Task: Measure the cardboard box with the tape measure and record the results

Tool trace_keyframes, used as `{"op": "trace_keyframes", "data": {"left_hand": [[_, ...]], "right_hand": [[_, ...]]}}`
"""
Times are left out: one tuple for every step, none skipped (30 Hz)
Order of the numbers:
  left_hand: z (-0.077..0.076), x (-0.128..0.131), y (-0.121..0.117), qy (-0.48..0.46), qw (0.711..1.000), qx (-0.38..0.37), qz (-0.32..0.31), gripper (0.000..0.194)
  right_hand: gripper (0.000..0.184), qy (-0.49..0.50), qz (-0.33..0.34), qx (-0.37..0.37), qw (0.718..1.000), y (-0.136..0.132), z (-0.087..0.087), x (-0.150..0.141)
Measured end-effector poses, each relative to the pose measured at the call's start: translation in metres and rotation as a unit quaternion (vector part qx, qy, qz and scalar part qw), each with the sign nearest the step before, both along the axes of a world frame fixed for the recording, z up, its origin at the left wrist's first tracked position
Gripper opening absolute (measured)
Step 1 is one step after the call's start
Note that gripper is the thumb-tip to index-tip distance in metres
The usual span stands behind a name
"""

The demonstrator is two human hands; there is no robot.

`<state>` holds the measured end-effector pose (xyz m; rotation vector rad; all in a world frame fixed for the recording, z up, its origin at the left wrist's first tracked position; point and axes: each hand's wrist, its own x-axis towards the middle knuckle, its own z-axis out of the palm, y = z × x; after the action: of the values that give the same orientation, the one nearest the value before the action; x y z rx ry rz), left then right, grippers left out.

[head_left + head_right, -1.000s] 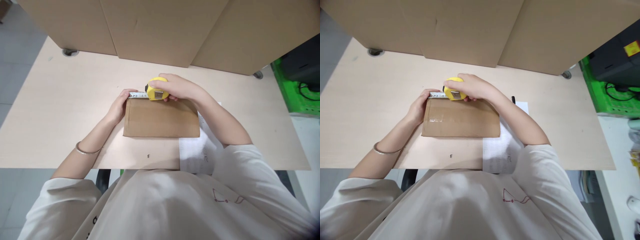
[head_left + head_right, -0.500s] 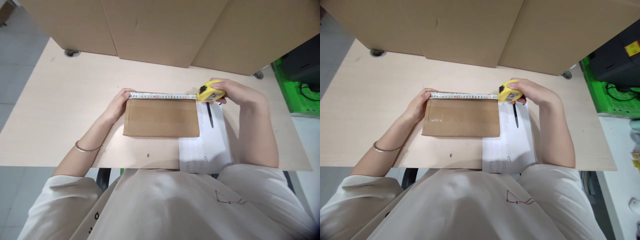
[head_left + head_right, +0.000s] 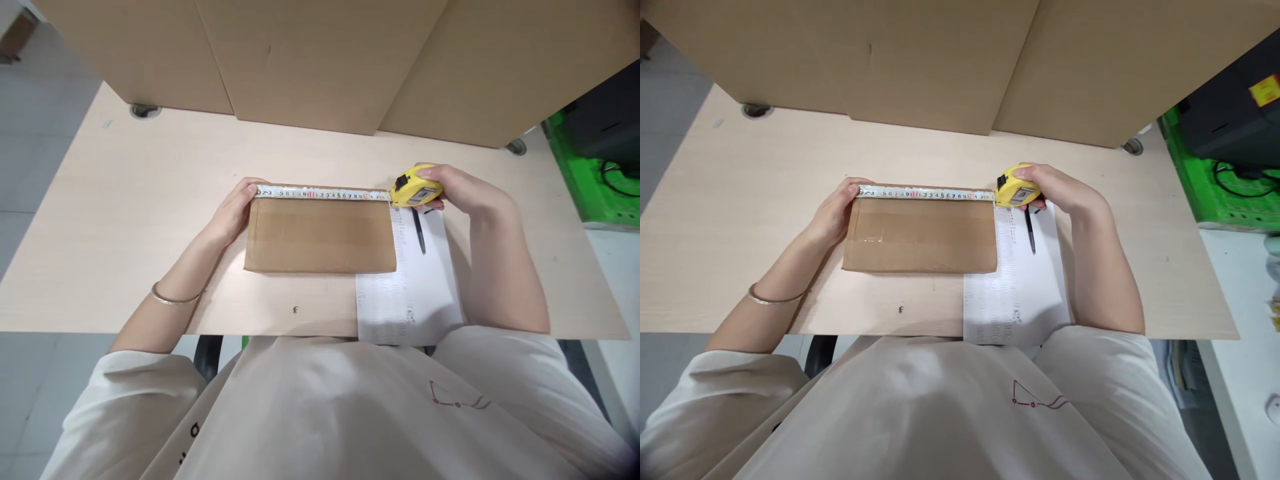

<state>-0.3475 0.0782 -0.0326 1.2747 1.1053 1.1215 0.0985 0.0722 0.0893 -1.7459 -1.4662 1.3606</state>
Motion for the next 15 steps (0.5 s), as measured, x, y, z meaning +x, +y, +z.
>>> {"op": "trace_keyframes", "data": {"left_hand": [[0.0,0.0,0.0,-0.003,1.0,-0.003,-0.001,0.069],[0.0,0.001,-0.001,-0.007,1.0,-0.007,0.0,0.07],[0.0,0.001,-0.001,-0.01,1.0,-0.009,0.0,0.071],[0.0,0.001,-0.002,-0.012,1.0,-0.009,0.001,0.072],[0.0,0.002,-0.002,-0.012,1.0,-0.009,0.001,0.071],[0.001,0.002,-0.003,-0.011,1.0,-0.008,0.001,0.069],[0.0,0.002,-0.003,-0.01,1.0,-0.009,0.0,0.068],[0.0,0.002,-0.003,-0.01,1.0,-0.011,0.0,0.067],[0.0,0.002,-0.003,-0.011,1.0,-0.014,-0.001,0.067],[-0.001,0.001,-0.002,-0.014,1.0,-0.017,-0.003,0.068],[-0.002,0.0,-0.001,-0.018,1.0,-0.018,-0.006,0.07],[-0.004,-0.001,0.0,-0.023,0.999,-0.018,-0.014,0.073],[-0.005,-0.004,0.001,-0.027,0.999,-0.018,-0.024,0.077],[-0.006,-0.007,0.002,-0.03,0.999,-0.017,-0.038,0.083],[-0.007,-0.01,0.003,-0.028,0.998,-0.016,-0.058,0.091]], "right_hand": [[0.026,-0.02,0.021,0.008,1.0,0.001,0.002,0.001],[0.025,-0.036,0.046,0.019,0.998,0.002,0.005,0.001],[0.024,-0.042,0.066,0.034,0.996,0.004,0.007,0.0],[0.024,-0.037,0.076,0.052,0.995,0.005,0.01,-0.002],[0.023,-0.027,0.086,0.066,0.994,0.007,0.012,-0.006],[0.023,-0.017,0.093,0.079,0.992,0.009,0.014,-0.013],[0.023,-0.01,0.101,0.087,0.991,0.01,0.016,-0.022],[0.024,-0.005,0.109,0.089,0.99,0.012,0.017,-0.034],[0.026,-0.003,0.118,0.089,0.989,0.013,0.017,-0.047],[0.028,-0.002,0.13,0.092,0.987,0.015,0.017,-0.062],[0.031,-0.006,0.142,0.101,0.985,0.016,0.015,-0.077],[0.033,-0.016,0.155,0.122,0.98,0.016,0.014,-0.091],[0.034,-0.033,0.172,0.151,0.973,0.017,0.011,-0.105],[0.036,-0.053,0.191,0.186,0.962,0.016,0.009,-0.118],[0.039,-0.078,0.215,0.224,0.947,0.015,0.005,-0.129]]}}
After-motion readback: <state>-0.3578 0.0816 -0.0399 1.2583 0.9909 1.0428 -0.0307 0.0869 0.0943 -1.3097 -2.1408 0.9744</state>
